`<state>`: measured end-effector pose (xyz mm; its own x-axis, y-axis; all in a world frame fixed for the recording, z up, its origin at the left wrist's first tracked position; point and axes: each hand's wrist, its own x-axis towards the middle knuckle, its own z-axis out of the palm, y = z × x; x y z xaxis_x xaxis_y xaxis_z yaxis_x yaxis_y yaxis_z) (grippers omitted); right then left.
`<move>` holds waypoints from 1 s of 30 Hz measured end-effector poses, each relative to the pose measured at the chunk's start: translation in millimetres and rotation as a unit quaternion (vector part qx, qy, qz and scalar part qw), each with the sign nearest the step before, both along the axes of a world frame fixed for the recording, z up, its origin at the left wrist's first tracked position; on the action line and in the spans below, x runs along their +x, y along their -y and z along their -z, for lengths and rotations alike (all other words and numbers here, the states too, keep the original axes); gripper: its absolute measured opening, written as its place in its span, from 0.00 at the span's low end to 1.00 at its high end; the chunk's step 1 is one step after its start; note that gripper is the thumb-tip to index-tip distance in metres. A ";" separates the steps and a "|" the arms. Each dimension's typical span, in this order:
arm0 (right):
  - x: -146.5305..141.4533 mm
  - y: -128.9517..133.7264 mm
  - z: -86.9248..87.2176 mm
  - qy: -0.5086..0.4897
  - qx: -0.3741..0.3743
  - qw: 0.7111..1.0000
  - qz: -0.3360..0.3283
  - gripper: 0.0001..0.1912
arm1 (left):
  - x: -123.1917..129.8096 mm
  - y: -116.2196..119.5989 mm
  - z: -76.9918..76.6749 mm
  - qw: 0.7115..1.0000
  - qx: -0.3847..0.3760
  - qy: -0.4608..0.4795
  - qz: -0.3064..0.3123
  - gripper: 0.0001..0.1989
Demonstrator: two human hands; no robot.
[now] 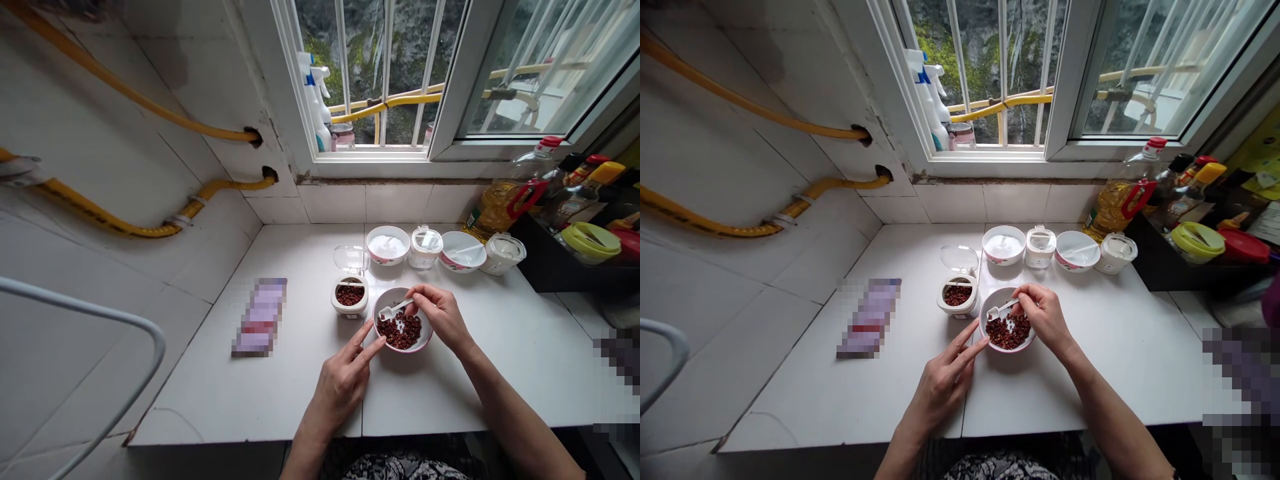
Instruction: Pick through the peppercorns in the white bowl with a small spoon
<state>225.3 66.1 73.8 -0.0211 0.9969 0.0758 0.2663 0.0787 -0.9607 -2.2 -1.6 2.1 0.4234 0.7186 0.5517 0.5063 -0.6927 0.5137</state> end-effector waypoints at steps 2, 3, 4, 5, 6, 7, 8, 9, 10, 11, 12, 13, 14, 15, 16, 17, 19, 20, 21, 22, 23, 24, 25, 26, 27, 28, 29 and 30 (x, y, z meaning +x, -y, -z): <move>0.0 -0.3 -0.8 -0.035 -0.021 0.999 -0.005 0.10 | 0.0 0.1 0.0 1.000 0.000 -0.001 -0.001 0.31; 0.0 -0.4 -1.2 -0.044 -0.025 0.999 -0.006 0.10 | 0.2 0.1 -0.2 1.000 0.001 -0.002 -0.002 0.32; -0.1 -0.5 -1.6 -0.049 -0.027 0.998 -0.005 0.10 | 0.3 0.1 -0.3 1.000 0.002 -0.001 -0.003 0.32; 0.0 -0.6 -1.9 -0.052 -0.026 0.998 -0.001 0.10 | 0.5 0.1 -0.4 1.000 0.002 -0.001 -0.004 0.32; 0.0 -0.8 -2.0 -0.053 -0.025 0.998 0.003 0.10 | 0.7 0.0 -0.3 1.000 0.004 0.000 -0.004 0.31; 0.1 -1.1 -2.1 -0.055 -0.025 0.998 0.006 0.10 | 0.9 0.0 -0.1 1.000 0.006 0.001 -0.005 0.31; 0.1 -1.5 -1.9 -0.057 -0.025 0.998 0.009 0.10 | 1.0 -0.1 0.2 1.000 0.007 0.001 -0.006 0.31; 0.0 -2.0 -1.8 -0.062 -0.026 0.998 0.010 0.10 | 1.0 -0.2 0.7 1.000 0.008 0.000 -0.006 0.31; -0.2 -2.5 -1.6 -0.070 -0.029 0.997 0.009 0.11 | 1.0 -0.3 1.3 1.000 0.008 -0.001 -0.006 0.32; -0.9 -3.0 -1.6 -0.078 -0.031 0.996 0.007 0.12 | 0.9 -0.4 1.9 1.000 0.008 -0.003 -0.006 0.32; -2.0 -3.3 -1.8 -0.088 -0.031 0.996 0.006 0.13 | 0.7 -0.5 2.4 1.000 0.008 -0.004 -0.005 0.32; -3.9 -3.3 -2.2 -0.098 -0.028 0.995 0.006 0.14 | 0.6 -0.5 2.7 1.000 0.007 -0.004 -0.003 0.33; -6.6 -3.0 -2.7 -0.107 -0.024 0.994 0.007 0.15 | 0.6 -0.6 2.9 1.000 0.006 -0.003 -0.002 0.33; -10.1 -2.4 -3.2 -0.112 -0.017 0.993 0.008 0.16 | 0.5 -0.6 2.8 1.000 0.006 -0.002 -0.002 0.33; -14.3 -1.5 -3.5 -0.114 -0.007 0.993 0.007 0.17 | 0.5 -0.6 2.6 1.000 0.006 -0.001 -0.003 0.33; -19.2 -0.5 -3.5 -0.113 0.007 0.994 0.005 0.17 | 0.6 -0.6 2.3 1.000 0.007 -0.001 -0.004 0.33; -29.5 1.5 -1.9 -0.090 0.050 0.995 -0.007 0.15 | 0.7 -0.3 1.4 1.000 0.008 -0.004 -0.007 0.33; -34.2 2.1 -0.5 -0.064 0.083 0.994 -0.017 0.13 | 0.7 -0.1 1.1 1.000 0.009 -0.008 -0.008 0.33; -38.4 2.5 1.3 -0.024 0.124 0.991 -0.032 0.12 | 0.7 0.1 0.8 1.000 0.008 -0.012 -0.010 0.33; -41.7 2.5 2.9 0.024 0.170 0.984 -0.048 0.11 | 0.7 0.4 0.7 1.000 0.008 -0.017 -0.013 0.33; -43.9 2.3 4.2 0.074 0.216 0.971 -0.065 0.12 | 0.7 0.6 0.6 1.000 0.007 -0.022 -0.015 0.33; -44.9 2.0 4.7 0.117 0.258 0.956 -0.079 0.13 | 0.6 0.9 0.6 1.000 0.005 -0.026 -0.017 0.34; -44.8 1.7 4.3 0.147 0.292 0.941 -0.087 0.14 | 0.6 1.0 0.5 0.999 0.004 -0.027 -0.018 0.34; -43.4 1.5 3.0 0.162 0.314 0.931 -0.088 0.15 | 0.6 1.1 0.5 0.999 0.003 -0.027 -0.018 0.34; -40.8 1.5 0.9 0.166 0.325 0.928 -0.083 0.16 | 0.6 1.1 0.3 1.000 0.000 -0.025 -0.016 0.34; -37.1 1.6 -1.8 0.163 0.328 0.928 -0.070 0.15 | 0.7 1.0 0.2 1.000 -0.002 -0.022 -0.014 0.34; -32.2 1.9 -4.7 0.157 0.325 0.931 -0.053 0.15 | 0.7 0.9 0.1 1.000 -0.004 -0.019 -0.012 0.34; -26.4 2.2 -7.2 0.155 0.316 0.935 -0.031 0.13 | 0.8 0.7 0.1 1.000 -0.004 -0.015 -0.010 0.34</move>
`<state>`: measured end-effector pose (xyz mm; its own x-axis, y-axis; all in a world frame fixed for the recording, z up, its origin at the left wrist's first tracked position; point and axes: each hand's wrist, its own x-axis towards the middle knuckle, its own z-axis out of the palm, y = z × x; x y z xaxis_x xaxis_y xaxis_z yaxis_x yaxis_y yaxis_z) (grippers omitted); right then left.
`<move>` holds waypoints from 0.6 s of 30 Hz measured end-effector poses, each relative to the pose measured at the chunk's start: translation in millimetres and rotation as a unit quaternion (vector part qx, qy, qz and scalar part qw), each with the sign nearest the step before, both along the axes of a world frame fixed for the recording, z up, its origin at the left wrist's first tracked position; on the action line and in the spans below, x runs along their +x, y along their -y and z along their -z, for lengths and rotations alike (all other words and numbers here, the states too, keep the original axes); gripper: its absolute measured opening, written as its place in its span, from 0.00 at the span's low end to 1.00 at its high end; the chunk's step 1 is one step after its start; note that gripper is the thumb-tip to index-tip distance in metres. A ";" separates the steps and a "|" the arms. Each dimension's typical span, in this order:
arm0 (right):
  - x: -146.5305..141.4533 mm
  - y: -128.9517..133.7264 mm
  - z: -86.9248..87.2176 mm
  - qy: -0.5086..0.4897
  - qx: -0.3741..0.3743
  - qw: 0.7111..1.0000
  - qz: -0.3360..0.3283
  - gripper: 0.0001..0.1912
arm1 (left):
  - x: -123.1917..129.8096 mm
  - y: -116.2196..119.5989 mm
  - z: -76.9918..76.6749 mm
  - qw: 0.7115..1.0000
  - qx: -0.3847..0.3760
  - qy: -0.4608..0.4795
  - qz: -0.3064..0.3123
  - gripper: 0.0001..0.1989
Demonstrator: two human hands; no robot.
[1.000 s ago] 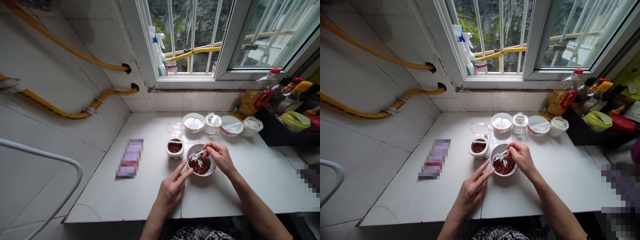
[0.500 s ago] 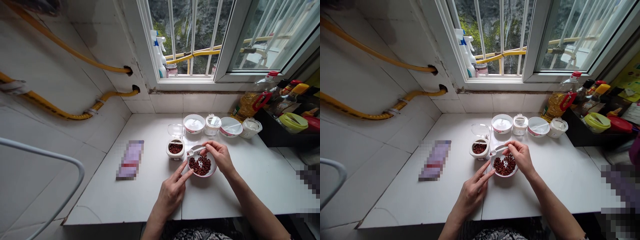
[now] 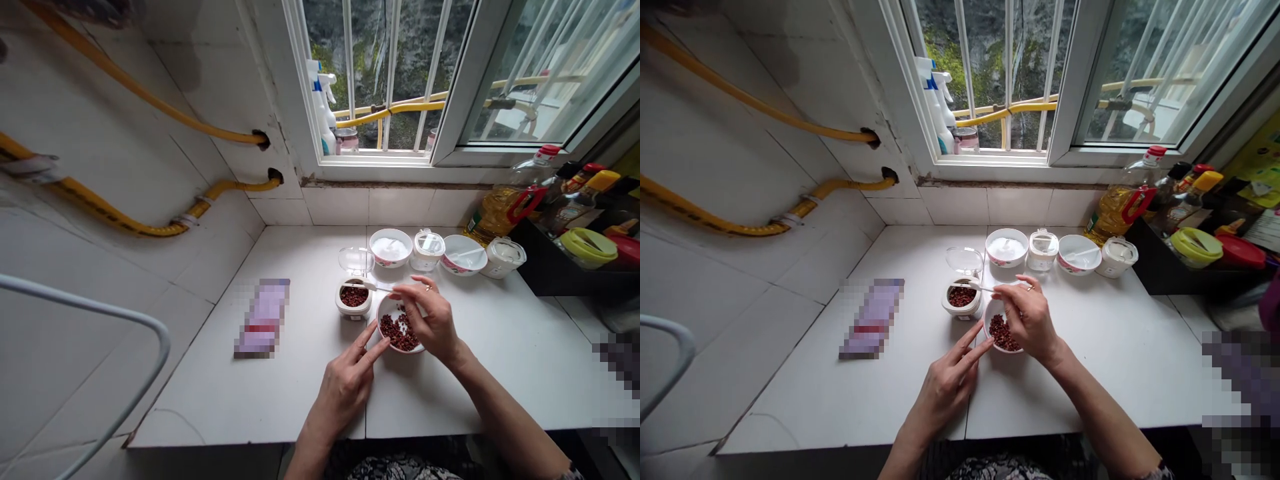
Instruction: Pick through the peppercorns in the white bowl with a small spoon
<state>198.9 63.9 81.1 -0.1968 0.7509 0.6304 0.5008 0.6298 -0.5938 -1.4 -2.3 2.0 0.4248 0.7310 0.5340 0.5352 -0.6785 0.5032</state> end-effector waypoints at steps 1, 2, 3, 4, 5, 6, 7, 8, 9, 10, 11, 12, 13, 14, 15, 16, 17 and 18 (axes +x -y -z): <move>6.5 0.2 -1.9 -0.007 -0.002 1.000 0.025 0.12 | 0.1 -0.2 0.1 1.000 0.000 0.004 0.002 0.34; 13.3 0.2 -2.9 -0.009 -0.012 0.999 0.047 0.11 | 0.1 -0.3 0.4 1.000 0.000 0.007 0.003 0.33; 20.1 -0.1 -2.8 -0.008 -0.026 0.998 0.064 0.10 | 0.1 -0.4 0.9 1.000 0.000 0.011 0.005 0.33; 26.2 -0.7 -1.7 -0.003 -0.039 0.996 0.075 0.10 | 0.1 -0.5 1.4 1.000 0.000 0.015 0.007 0.33; 31.3 -1.7 0.3 0.010 -0.049 0.996 0.079 0.10 | 0.0 -0.5 2.0 1.000 -0.001 0.017 0.009 0.33; 35.0 -2.9 3.1 0.025 -0.056 0.995 0.081 0.10 | -0.2 -0.5 2.6 1.000 -0.003 0.019 0.011 0.33; 37.1 -4.2 6.2 0.042 -0.061 0.994 0.083 0.10 | -0.3 -0.4 3.0 1.000 -0.006 0.020 0.012 0.33; 37.6 -5.3 9.5 0.061 -0.065 0.993 0.083 0.10 | -0.5 -0.3 3.3 1.000 -0.006 0.021 0.013 0.32; 36.8 -6.2 12.6 0.078 -0.068 0.991 0.082 0.10 | -0.7 -0.1 3.4 1.000 -0.007 0.021 0.013 0.32; 34.8 -6.7 15.4 0.093 -0.072 0.990 0.078 0.10 | -0.9 0.1 3.2 1.000 -0.007 0.022 0.013 0.32; 32.0 -6.8 17.7 0.105 -0.077 0.989 0.071 0.10 | -1.0 0.3 3.0 1.000 -0.007 0.022 0.013 0.32; 29.0 -6.4 19.3 0.112 -0.083 0.988 0.063 0.10 | -1.1 0.5 2.6 1.000 -0.007 0.023 0.012 0.32; 26.1 -5.9 20.3 0.112 -0.091 0.988 0.055 0.10 | -1.2 0.6 2.2 1.000 -0.008 0.023 0.011 0.32; 23.6 -5.1 20.5 0.105 -0.102 0.988 0.049 0.10 | -1.2 0.7 1.8 1.000 -0.008 0.023 0.009 0.31; 21.6 -4.3 20.1 0.092 -0.118 0.988 0.044 0.10 | -1.1 0.7 1.4 1.000 -0.008 0.022 0.008 0.31; 20.4 -3.5 19.0 0.075 -0.137 0.987 0.040 0.11 | -1.0 0.6 1.2 1.000 -0.007 0.021 0.007 0.31; 19.8 -2.9 17.4 0.054 -0.157 0.985 0.040 0.10 | -0.9 0.4 1.0 1.000 -0.005 0.020 0.008 0.31; 19.8 -2.4 15.5 0.032 -0.176 0.983 0.041 0.10 | -0.8 0.3 1.0 1.000 -0.004 0.020 0.009 0.31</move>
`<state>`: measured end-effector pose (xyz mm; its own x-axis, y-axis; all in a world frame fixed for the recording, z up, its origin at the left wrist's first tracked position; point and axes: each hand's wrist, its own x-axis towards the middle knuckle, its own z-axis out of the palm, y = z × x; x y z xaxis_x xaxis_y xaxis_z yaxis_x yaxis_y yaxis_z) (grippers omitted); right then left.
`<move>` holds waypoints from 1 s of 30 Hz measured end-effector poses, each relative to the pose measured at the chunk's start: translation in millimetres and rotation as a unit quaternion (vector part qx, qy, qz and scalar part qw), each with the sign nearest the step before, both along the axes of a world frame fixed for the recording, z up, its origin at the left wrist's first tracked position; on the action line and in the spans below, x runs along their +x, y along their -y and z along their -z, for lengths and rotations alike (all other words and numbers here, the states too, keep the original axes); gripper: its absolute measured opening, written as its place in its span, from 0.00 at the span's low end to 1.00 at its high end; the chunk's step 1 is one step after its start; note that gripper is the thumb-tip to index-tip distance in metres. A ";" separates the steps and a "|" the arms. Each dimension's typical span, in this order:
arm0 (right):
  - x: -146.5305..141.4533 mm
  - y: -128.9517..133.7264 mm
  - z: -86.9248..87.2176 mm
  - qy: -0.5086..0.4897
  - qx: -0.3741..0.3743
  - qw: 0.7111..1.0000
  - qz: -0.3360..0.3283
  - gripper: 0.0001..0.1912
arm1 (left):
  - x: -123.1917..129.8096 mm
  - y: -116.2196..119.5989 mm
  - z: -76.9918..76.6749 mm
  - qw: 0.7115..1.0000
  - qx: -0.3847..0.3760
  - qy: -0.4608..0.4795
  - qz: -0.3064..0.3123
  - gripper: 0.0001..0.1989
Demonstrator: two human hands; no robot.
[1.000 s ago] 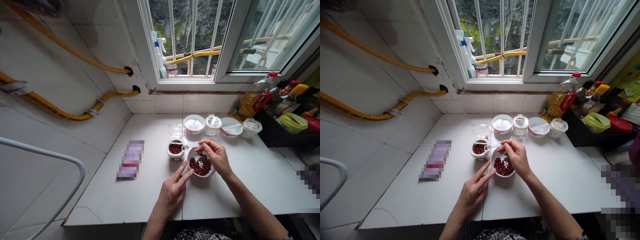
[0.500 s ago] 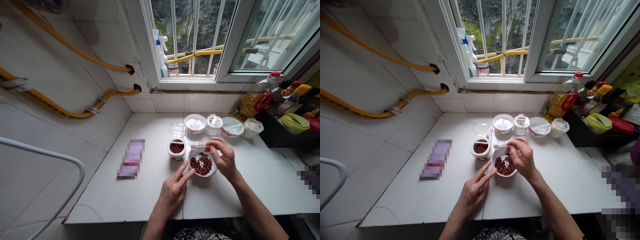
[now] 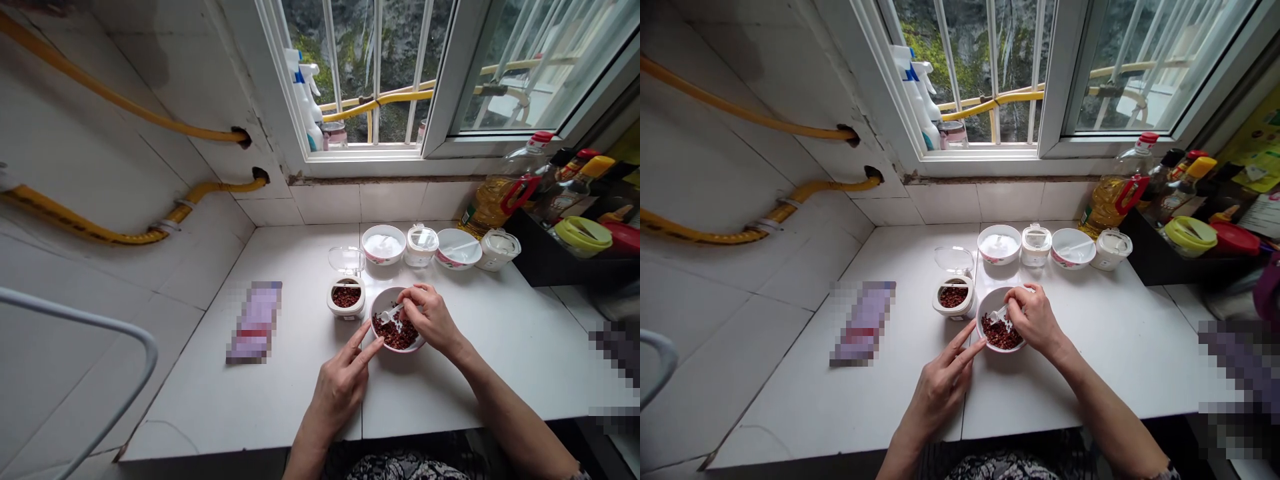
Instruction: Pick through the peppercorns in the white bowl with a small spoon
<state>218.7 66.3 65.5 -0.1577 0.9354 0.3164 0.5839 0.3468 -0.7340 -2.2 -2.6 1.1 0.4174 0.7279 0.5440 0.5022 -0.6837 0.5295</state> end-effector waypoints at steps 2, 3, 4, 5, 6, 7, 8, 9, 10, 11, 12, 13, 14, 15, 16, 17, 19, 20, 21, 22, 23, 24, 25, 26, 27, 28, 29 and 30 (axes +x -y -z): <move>1.2 0.5 -4.2 -0.052 -0.042 0.998 0.013 0.10 | 0.2 -0.2 0.1 1.000 0.002 0.002 0.003 0.31; 2.0 0.5 -6.0 -0.082 -0.067 0.994 0.019 0.09 | 0.2 -0.2 0.3 1.000 0.002 0.002 0.004 0.31; 2.8 0.5 -7.6 -0.114 -0.095 0.989 0.022 0.09 | 0.1 -0.2 0.4 1.000 0.002 0.003 0.003 0.31; 3.6 0.4 -8.8 -0.146 -0.123 0.981 0.023 0.09 | 0.1 -0.1 0.6 1.000 0.002 0.002 0.002 0.31; 4.2 0.3 -9.6 -0.174 -0.148 0.973 0.021 0.09 | 0.0 0.0 0.7 1.000 0.000 0.002 0.001 0.31; 4.7 0.2 -10.2 -0.196 -0.167 0.966 0.019 0.09 | 0.0 0.2 0.7 1.000 -0.002 0.001 0.001 0.31; 5.1 0.0 -10.5 -0.210 -0.178 0.961 0.018 0.10 | -0.1 0.3 0.7 1.000 -0.003 0.001 0.000 0.30; 5.6 -0.1 -10.6 -0.215 -0.182 0.959 0.017 0.10 | 0.0 0.3 0.7 1.000 -0.005 0.001 0.000 0.30; 6.1 -0.4 -10.6 -0.210 -0.179 0.961 0.018 0.10 | 0.0 0.3 0.7 1.000 -0.005 0.001 0.000 0.30; 6.7 -0.6 -10.4 -0.195 -0.168 0.966 0.021 0.10 | 0.1 0.3 0.7 1.000 -0.005 0.002 0.000 0.30; 7.3 -1.0 -9.9 -0.170 -0.148 0.974 0.026 0.09 | 0.1 0.2 0.7 1.000 -0.005 0.001 0.000 0.30; 7.8 -1.5 -9.0 -0.136 -0.120 0.983 0.031 0.09 | 0.2 0.1 0.7 1.000 -0.004 0.001 -0.001 0.30; 8.3 -1.9 -7.7 -0.098 -0.088 0.991 0.034 0.09 | 0.3 0.0 0.8 1.000 -0.002 0.000 -0.001 0.30; 8.5 -2.4 -5.9 -0.059 -0.056 0.996 0.036 0.10 | 0.4 -0.2 0.9 1.000 0.000 0.000 -0.002 0.30; 8.5 -2.8 -3.9 -0.023 -0.027 0.999 0.035 0.10 | 0.4 -0.3 1.0 1.000 0.002 0.000 -0.002 0.30; 8.1 -3.0 -1.6 0.007 -0.005 0.999 0.031 0.10 | 0.4 -0.5 1.1 1.000 0.003 0.000 -0.002 0.30; 6.2 -2.9 2.8 0.043 0.017 0.999 0.020 0.11 | 0.4 -0.7 1.3 1.000 0.005 0.001 -0.002 0.30; 4.9 -2.6 4.4 0.050 0.018 0.999 0.013 0.11 | 0.3 -0.8 1.4 1.000 0.005 0.001 -0.002 0.30; 3.5 -2.2 5.5 0.050 0.012 0.999 0.005 0.11 | 0.2 -0.8 1.4 1.000 0.005 0.000 -0.002 0.30; 2.2 -1.6 5.9 0.043 0.001 0.999 -0.002 0.11 | 0.2 -0.8 1.5 1.000 0.007 0.000 -0.001 0.30; 1.1 -1.1 5.5 0.031 -0.011 0.999 -0.006 0.11 | 0.1 -0.8 1.6 1.000 0.007 -0.001 -0.002 0.30; 0.4 -0.6 4.5 0.017 -0.024 1.000 -0.006 0.11 | 0.2 -0.8 1.6 1.000 0.008 -0.001 -0.002 0.30; 0.0 -0.1 2.8 0.001 -0.034 0.999 -0.003 0.11 | 0.2 -0.8 1.7 1.000 0.009 -0.001 -0.003 0.30; 0.0 0.3 0.8 -0.017 -0.044 0.999 0.001 0.10 | 0.3 -0.8 1.8 1.000 0.010 -0.001 -0.004 0.30; 0.4 0.7 -1.3 -0.038 -0.055 0.998 0.007 0.10 | 0.4 -0.7 2.0 1.000 0.011 0.000 -0.004 0.30; 1.1 0.9 -3.4 -0.062 -0.069 0.996 0.012 0.10 | 0.4 -0.7 2.1 1.000 0.010 0.002 -0.003 0.30; 2.0 1.1 -5.3 -0.088 -0.088 0.992 0.016 0.10 | 0.5 -0.6 2.4 1.000 0.008 0.003 -0.002 0.30; 2.9 1.1 -6.9 -0.115 -0.109 0.987 0.018 0.09 | 0.4 -0.5 2.6 1.000 0.007 0.004 -0.001 0.30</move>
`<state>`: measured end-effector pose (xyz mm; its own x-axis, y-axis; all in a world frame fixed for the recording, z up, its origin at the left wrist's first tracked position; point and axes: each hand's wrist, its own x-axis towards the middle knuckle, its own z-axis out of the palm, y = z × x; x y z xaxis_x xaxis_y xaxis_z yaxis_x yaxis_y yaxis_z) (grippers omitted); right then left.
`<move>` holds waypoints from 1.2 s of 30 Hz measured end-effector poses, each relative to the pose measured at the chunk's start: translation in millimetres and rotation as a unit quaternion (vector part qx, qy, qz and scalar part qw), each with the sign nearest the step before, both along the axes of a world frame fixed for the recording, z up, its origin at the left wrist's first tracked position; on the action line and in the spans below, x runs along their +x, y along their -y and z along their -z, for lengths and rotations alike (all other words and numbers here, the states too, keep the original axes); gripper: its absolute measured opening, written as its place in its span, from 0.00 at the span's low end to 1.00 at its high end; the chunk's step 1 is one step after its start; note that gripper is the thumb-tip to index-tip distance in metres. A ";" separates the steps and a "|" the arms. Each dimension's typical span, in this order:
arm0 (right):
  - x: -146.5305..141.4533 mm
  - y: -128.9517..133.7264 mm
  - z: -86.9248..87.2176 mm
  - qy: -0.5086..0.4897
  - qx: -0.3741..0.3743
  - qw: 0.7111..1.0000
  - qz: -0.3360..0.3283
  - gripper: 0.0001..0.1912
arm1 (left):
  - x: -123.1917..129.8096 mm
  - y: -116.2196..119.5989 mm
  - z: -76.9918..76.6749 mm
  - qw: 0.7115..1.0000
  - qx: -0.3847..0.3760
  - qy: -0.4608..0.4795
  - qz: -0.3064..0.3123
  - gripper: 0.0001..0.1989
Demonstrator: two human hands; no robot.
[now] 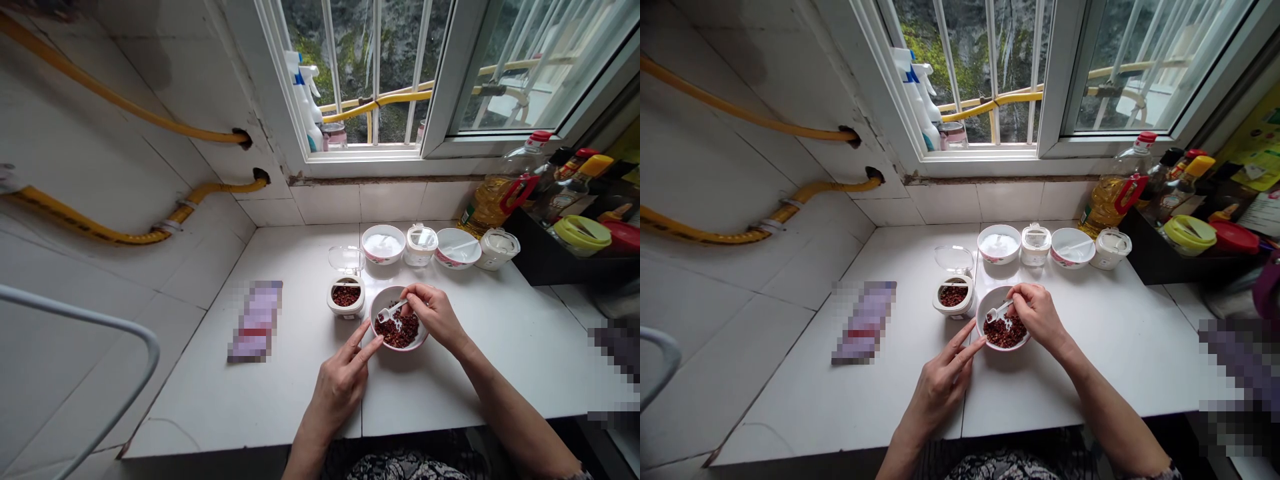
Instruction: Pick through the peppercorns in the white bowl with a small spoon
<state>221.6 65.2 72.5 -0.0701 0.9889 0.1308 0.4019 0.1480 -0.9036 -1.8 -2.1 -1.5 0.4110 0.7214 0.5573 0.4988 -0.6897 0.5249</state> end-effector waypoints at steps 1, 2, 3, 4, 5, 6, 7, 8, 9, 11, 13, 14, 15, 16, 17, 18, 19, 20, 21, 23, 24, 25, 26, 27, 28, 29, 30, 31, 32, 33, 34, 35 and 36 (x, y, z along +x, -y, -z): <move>0.9 0.0 -1.2 -0.025 -0.020 0.999 0.002 0.09 | -0.1 0.1 0.2 1.000 -0.002 0.001 0.001 0.30; 1.6 -0.1 -2.1 -0.044 -0.035 0.998 0.003 0.09 | -0.2 0.2 0.4 1.000 -0.003 0.002 0.001 0.30; 2.1 -0.3 -2.7 -0.054 -0.042 0.998 0.005 0.10 | -0.3 0.3 0.5 1.000 -0.003 0.002 0.000 0.30; 2.5 -0.5 -3.0 -0.055 -0.040 0.998 0.007 0.09 | -0.5 0.3 0.6 1.000 -0.003 0.001 0.000 0.30; 2.6 -0.7 -3.1 -0.045 -0.029 0.998 0.011 0.09 | -0.6 0.4 0.6 1.000 -0.003 0.000 -0.001 0.30; 2.6 -1.0 -3.1 -0.028 -0.012 0.999 0.015 0.09 | -0.7 0.3 0.5 1.000 -0.004 -0.002 -0.001 0.30; 2.4 -1.3 -3.0 -0.006 0.007 1.000 0.018 0.09 | -0.7 0.2 0.4 1.000 -0.004 -0.004 -0.001 0.30; 2.2 -1.6 -2.8 0.014 0.024 0.999 0.019 0.09 | -0.7 0.1 0.3 1.000 -0.004 -0.005 -0.001 0.30; 1.9 -1.8 -2.6 0.030 0.036 0.999 0.018 0.10 | -0.7 0.0 0.1 1.000 -0.003 -0.006 -0.001 0.31; 1.6 -2.1 -1.9 0.050 0.048 0.998 0.012 0.10 | -0.7 -0.2 0.0 1.000 -0.001 -0.006 -0.001 0.31; 1.5 -2.2 -1.1 0.060 0.053 0.997 0.011 0.11 | -0.6 -0.3 0.0 1.000 0.001 -0.003 -0.003 0.30; 1.6 -2.2 -0.7 0.064 0.056 0.996 0.014 0.11 | -0.6 -0.2 0.1 1.000 -0.001 -0.003 -0.001 0.30; 1.6 -2.2 -0.4 0.066 0.058 0.996 0.015 0.11 | -0.6 -0.1 0.2 1.000 -0.002 -0.002 -0.001 0.30; 1.7 -2.2 -0.1 0.068 0.058 0.996 0.016 0.11 | -0.7 0.0 0.4 1.000 -0.003 -0.002 -0.001 0.30; 1.7 -2.2 0.1 0.069 0.058 0.996 0.016 0.11 | -0.7 0.1 0.6 1.000 -0.003 -0.002 0.000 0.30; 1.6 -2.1 0.3 0.070 0.058 0.996 0.016 0.11 | -0.8 0.2 0.7 1.000 -0.003 -0.002 -0.001 0.31; 1.4 -2.1 0.4 0.072 0.058 0.996 0.016 0.11 | -0.8 0.3 0.8 1.000 -0.003 -0.002 -0.001 0.31; 1.2 -2.0 0.4 0.073 0.059 0.995 0.016 0.11 | -0.8 0.3 0.8 1.000 -0.003 -0.001 -0.001 0.31; 1.0 -2.0 0.4 0.075 0.060 0.995 0.015 0.11 | -0.8 0.4 0.8 1.000 -0.003 -0.001 -0.001 0.31; 0.6 -1.9 0.1 0.078 0.060 0.995 0.014 0.11 | -0.7 0.4 0.4 1.000 -0.007 -0.003 0.001 0.31; 0.6 -1.9 0.0 0.077 0.059 0.995 0.013 0.12 | -0.7 0.3 0.1 1.000 -0.007 -0.004 0.002 0.31; 0.7 -1.9 -0.1 0.075 0.056 0.996 0.012 0.12 | -0.6 0.3 -0.2 1.000 -0.008 -0.004 0.002 0.31; 0.9 -1.9 -0.2 0.073 0.054 0.996 0.011 0.12 | -0.6 0.2 -0.5 1.000 -0.008 -0.004 0.002 0.31; 1.1 -2.0 -0.3 0.072 0.053 0.996 0.013 0.12 | -0.6 0.2 -0.7 1.000 -0.008 -0.004 0.002 0.31; 1.4 -2.0 -0.4 0.074 0.055 0.996 0.016 0.11 | -0.6 0.1 -0.9 1.000 -0.007 -0.003 0.002 0.31; 1.8 -2.0 -0.5 0.078 0.058 0.995 0.019 0.11 | -0.6 0.0 -1.0 1.000 -0.008 -0.003 0.002 0.31; 2.0 -1.9 -0.8 0.082 0.063 0.994 0.023 0.11 | -0.7 0.0 -1.0 1.000 -0.007 -0.002 0.002 0.31; 2.2 -1.6 -1.1 0.083 0.066 0.994 0.025 0.11 | -0.7 0.0 -1.1 1.000 -0.006 -0.002 0.001 0.31; 2.3 -1.3 -1.5 0.080 0.065 0.994 0.024 0.11 | -0.8 0.0 -1.1 1.000 -0.006 -0.003 0.000 0.31; 2.2 -1.0 -2.0 0.072 0.059 0.995 0.020 0.11 | -0.8 0.1 -1.2 1.000 -0.006 -0.003 -0.002 0.31; 2.1 -0.6 -2.4 0.064 0.052 0.996 0.015 0.11 | -0.8 0.2 -1.3 1.000 -0.006 -0.003 -0.004 0.31; 1.8 -0.3 -2.7 0.058 0.047 0.997 0.013 0.11 | -0.7 0.3 -1.4 1.000 -0.006 -0.005 -0.004 0.31; 1.6 -0.2 -2.8 0.059 0.046 0.997 0.014 0.11 | -0.6 0.4 -1.6 1.000 -0.006 -0.006 -0.004 0.31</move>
